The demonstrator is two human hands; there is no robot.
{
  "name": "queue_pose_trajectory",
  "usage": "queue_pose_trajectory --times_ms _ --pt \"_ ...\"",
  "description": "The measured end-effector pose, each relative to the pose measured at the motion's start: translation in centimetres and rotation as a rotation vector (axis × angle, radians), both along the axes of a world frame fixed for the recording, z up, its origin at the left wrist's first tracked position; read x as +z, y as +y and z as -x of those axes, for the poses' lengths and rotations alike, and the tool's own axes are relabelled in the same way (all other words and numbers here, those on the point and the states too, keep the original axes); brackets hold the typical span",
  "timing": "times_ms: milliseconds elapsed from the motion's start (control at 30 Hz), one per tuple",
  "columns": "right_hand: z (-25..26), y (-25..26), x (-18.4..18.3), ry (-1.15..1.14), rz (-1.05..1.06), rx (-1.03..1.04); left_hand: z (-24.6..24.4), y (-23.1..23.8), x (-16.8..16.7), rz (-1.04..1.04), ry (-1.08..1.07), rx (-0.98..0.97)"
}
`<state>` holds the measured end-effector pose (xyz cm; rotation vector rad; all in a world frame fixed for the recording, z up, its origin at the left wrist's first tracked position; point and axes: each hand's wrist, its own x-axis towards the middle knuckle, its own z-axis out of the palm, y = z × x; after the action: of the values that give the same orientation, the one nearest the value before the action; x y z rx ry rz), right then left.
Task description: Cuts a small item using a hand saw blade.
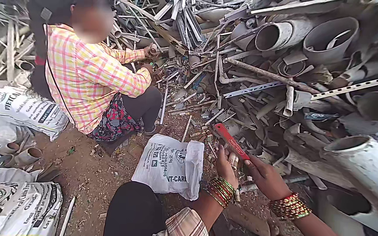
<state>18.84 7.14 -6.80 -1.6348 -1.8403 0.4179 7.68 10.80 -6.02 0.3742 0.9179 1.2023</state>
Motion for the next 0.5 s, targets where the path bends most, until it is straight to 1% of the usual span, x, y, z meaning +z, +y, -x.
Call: queue_pose_trajectory --times_ms 200,300,500 --pt "0.6 0.3 0.5 0.119 0.166 0.05 0.0 -0.9 1.5 0.022 0.054 0.013" --pt "1.3 -0.3 1.3 0.108 0.174 0.071 0.3 -1.6 2.2 -0.014 0.111 0.037" --pt "1.6 -1.9 2.9 0.134 0.138 0.166 1.5 -4.2 4.1 -0.09 0.118 0.015"
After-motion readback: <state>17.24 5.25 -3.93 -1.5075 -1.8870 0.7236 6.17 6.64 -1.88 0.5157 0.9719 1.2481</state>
